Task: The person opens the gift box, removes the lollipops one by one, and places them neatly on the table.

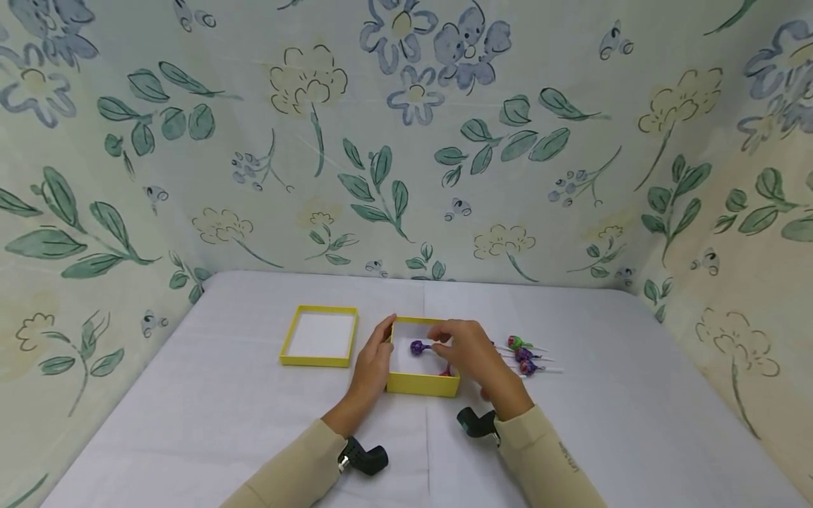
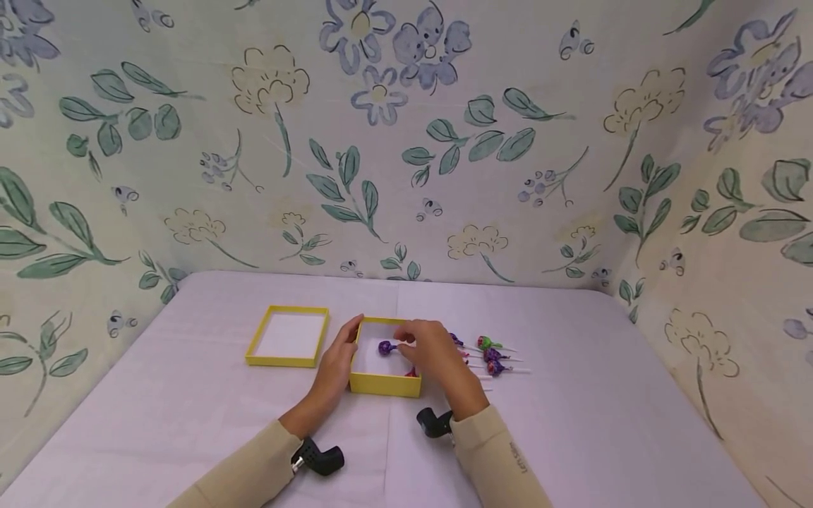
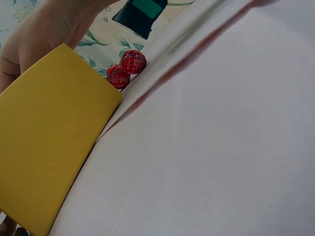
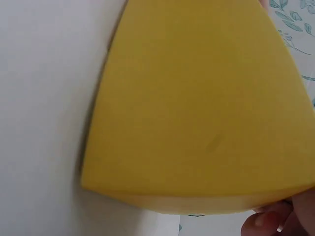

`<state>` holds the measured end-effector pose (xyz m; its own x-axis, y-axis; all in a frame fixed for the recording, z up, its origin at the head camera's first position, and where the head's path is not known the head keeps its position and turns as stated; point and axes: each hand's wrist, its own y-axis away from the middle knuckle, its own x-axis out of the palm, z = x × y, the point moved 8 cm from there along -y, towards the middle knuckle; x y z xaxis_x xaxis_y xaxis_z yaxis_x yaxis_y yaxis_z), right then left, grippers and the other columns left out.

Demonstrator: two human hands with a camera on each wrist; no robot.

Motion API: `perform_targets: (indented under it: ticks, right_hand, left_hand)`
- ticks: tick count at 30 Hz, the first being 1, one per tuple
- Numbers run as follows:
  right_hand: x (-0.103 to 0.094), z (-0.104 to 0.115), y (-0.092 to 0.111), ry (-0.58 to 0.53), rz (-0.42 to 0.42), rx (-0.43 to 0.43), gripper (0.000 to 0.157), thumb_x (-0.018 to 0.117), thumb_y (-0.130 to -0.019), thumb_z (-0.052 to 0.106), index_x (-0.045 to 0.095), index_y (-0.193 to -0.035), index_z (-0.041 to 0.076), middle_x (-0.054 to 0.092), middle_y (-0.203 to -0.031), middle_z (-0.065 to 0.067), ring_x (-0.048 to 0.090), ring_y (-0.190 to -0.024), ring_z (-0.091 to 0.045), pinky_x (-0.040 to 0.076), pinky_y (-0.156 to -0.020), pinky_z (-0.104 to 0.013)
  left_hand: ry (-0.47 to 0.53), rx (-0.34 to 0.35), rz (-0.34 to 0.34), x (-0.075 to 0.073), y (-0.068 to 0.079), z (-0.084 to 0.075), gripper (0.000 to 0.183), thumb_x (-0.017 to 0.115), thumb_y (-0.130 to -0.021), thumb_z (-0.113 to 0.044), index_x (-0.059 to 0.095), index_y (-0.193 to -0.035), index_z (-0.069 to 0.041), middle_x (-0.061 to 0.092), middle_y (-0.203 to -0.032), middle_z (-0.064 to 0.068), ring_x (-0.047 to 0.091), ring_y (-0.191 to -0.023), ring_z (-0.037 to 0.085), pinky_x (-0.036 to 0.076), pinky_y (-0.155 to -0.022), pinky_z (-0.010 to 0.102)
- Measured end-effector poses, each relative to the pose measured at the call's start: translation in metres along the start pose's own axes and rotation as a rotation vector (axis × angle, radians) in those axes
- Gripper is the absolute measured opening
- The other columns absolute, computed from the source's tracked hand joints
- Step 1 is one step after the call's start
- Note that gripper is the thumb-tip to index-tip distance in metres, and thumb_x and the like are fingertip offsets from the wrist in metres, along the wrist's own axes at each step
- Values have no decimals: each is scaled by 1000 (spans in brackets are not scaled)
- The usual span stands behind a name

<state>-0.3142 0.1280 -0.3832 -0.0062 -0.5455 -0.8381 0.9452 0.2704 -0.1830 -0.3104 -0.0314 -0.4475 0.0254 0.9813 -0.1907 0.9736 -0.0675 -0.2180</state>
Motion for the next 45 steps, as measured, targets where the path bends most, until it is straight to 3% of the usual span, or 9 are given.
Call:
perform_targets:
  ticks: [4,9,15,22,30,36,45]
  right_hand:
    - [5,3,1,92,-4,-18,19,76,-82,11,76,-100,17,70,-94,6,62,-91,-14,55,-84,-35]
    - [7,7,1,131,-18,-28,18,76,-81,11,77,-99,16,72,-95,3,65,-93,-15,55,-85,-36]
    - [8,7,1,152,-3,-9,17,75,-83,12,77,-100,13,72,-97,1,66,-95,-18,55,-86,-38]
    - [11,7,-2,279,1,39,16,74,-84,13,77,-99,13,72,-96,0,65,-93,-18,54,-85,-38]
    - [13,7,-3,283,17,66,14,75,-83,14,78,-97,12,68,-86,0,55,-76,-15,54,-75,-33]
    - [13,8,-3,275,19,61,12,75,-83,12,78,-94,12,69,-89,-1,57,-80,-16,54,-79,-36]
    - [12,12,-3,334,34,28,11,72,-85,11,78,-95,11,71,-95,-3,61,-93,-20,54,-86,-41]
  left_hand:
    - [2,2,2,0,0,0,51,33,-99,-15,37,-149,-23,35,-152,-8,33,-139,15,29,-114,40]
    - [2,10,-4,-1,0,-2,51,33,-98,-15,38,-147,-30,36,-152,-7,34,-139,15,29,-114,39]
    - [-9,14,1,0,0,-1,51,33,-98,-14,38,-149,-23,36,-152,-8,33,-139,14,29,-114,36]
    - [-14,17,-7,1,0,-2,51,33,-98,-14,39,-147,-28,37,-151,-9,34,-138,13,29,-114,35]
    - [-24,28,-12,1,1,-5,52,33,-97,-13,38,-149,-21,36,-152,-7,35,-139,15,29,-114,37]
    - [-20,44,-17,0,1,-5,53,33,-97,-12,38,-148,-20,37,-152,-2,35,-139,19,29,-114,41]
    - [-27,23,-8,1,-1,-2,53,33,-97,-14,38,-149,-22,36,-152,-7,34,-139,15,28,-114,37]
